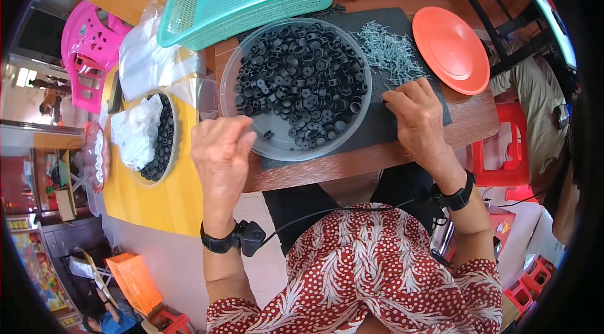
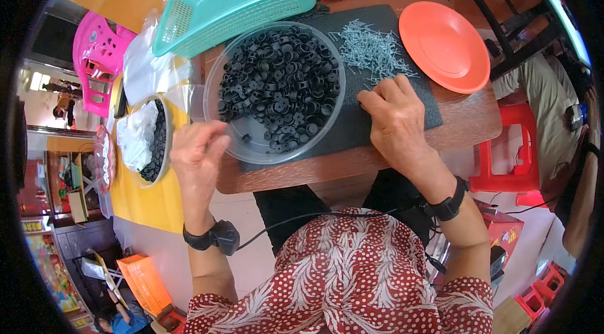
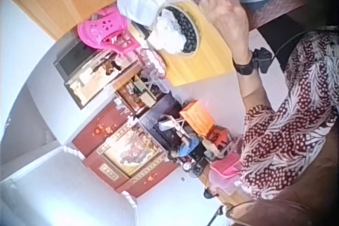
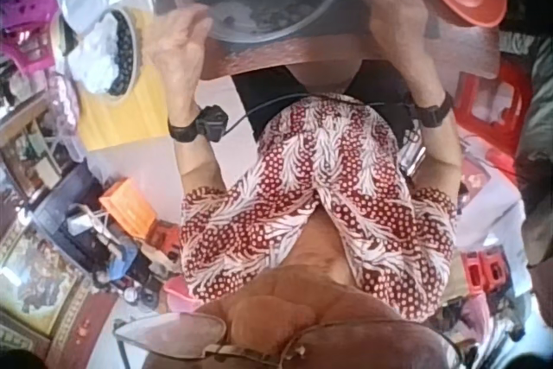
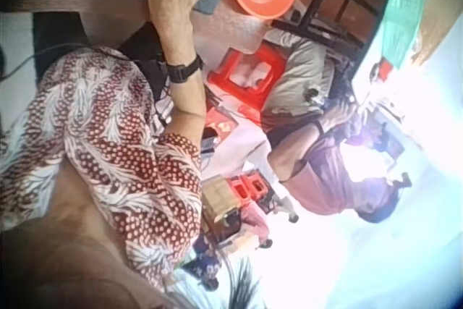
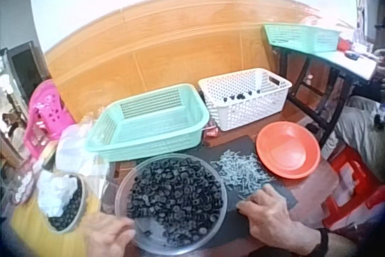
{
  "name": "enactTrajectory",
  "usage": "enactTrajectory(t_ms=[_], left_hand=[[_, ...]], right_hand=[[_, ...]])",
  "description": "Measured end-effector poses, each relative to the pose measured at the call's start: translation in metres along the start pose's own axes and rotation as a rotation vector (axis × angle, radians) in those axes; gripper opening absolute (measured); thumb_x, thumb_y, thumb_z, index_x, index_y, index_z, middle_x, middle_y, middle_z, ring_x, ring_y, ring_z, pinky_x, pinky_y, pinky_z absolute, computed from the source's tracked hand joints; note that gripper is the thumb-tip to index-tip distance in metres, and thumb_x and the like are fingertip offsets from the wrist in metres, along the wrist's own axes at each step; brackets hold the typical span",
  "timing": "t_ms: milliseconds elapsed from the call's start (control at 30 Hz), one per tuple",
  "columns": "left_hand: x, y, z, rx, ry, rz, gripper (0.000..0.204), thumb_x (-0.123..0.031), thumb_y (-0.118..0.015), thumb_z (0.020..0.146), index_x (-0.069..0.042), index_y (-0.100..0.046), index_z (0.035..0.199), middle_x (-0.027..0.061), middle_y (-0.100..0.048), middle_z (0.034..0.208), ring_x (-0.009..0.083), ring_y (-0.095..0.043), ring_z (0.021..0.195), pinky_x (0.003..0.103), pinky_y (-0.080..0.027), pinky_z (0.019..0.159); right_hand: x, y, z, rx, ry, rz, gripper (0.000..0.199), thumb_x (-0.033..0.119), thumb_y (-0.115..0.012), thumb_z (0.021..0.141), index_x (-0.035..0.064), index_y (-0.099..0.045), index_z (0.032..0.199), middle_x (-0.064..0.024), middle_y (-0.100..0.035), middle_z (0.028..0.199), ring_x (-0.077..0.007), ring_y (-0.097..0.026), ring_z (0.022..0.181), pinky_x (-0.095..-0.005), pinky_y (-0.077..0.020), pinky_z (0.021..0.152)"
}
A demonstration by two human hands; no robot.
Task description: Assembling small black plastic components by hand in a factory environment.
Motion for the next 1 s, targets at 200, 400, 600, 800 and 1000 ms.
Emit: enactTrajectory(t_ms=[200,400,600,800,1000], left_hand=[[-0.014,-0.011,0.006,0.251,-0.105,0.198,0.016,-0.005,-0.071,0.062,-0.003,-0.062,0.076,0.0102,-0.062,0.074,0.0284,-0.054,0.075,0.037,-0.037,0.078],[-0.009,-0.023,0.008,0.333,-0.091,0.165,0.013,-0.003,-0.068,0.061,-0.002,-0.059,0.072,0.0109,-0.058,0.069,0.0288,-0.052,0.072,0.037,-0.035,0.073],[-0.011,-0.025,0.003,0.194,0.069,-0.103,0.012,-0.002,-0.067,0.071,0.001,-0.061,0.082,0.0079,-0.055,0.074,0.0226,-0.051,0.073,0.032,-0.039,0.072],[-0.012,-0.025,0.002,0.135,0.262,-0.651,0.015,-0.008,-0.066,0.081,0.001,-0.063,0.092,0.0014,-0.055,0.079,0.0110,-0.052,0.079,0.024,-0.041,0.071],[-0.014,-0.028,-0.004,0.149,0.530,-1.101,0.018,-0.010,-0.064,0.084,0.002,-0.060,0.097,0.0036,-0.056,0.079,0.0118,-0.052,0.068,0.026,-0.044,0.066]], right_hand=[[-0.007,-0.011,-0.008,0.020,0.023,-0.082,0.020,-0.003,-0.057,0.061,0.0040,-0.062,0.080,-0.0100,-0.051,0.073,-0.0282,-0.049,0.073,-0.0368,-0.0424,0.064],[-0.010,-0.008,-0.010,-0.024,-0.085,0.039,0.012,0.001,-0.066,0.068,0.0044,-0.059,0.077,-0.0105,-0.053,0.071,-0.0297,-0.051,0.072,-0.0382,-0.0431,0.064],[-0.026,0.000,-0.005,-0.118,-0.134,0.033,0.012,0.002,-0.068,0.067,0.0041,-0.059,0.075,-0.0102,-0.053,0.068,-0.0301,-0.051,0.070,-0.0394,-0.0430,0.061],[-0.027,-0.012,0.003,-0.036,-0.100,-0.055,0.010,0.002,-0.067,0.064,0.0039,-0.059,0.070,-0.0110,-0.054,0.068,-0.0291,-0.051,0.071,-0.0386,-0.0428,0.061],[-0.019,-0.014,0.010,0.113,-0.019,-0.187,0.007,0.000,-0.061,0.061,0.0019,-0.055,0.065,-0.0127,-0.054,0.069,-0.0289,-0.051,0.071,-0.0378,-0.0423,0.066]])
Point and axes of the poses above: each hand's wrist, its own z-axis towards the middle knuckle, its own y-axis out of the back of the hand, x = y × z, the point moved 1 cm from there along z, towards the middle knuckle
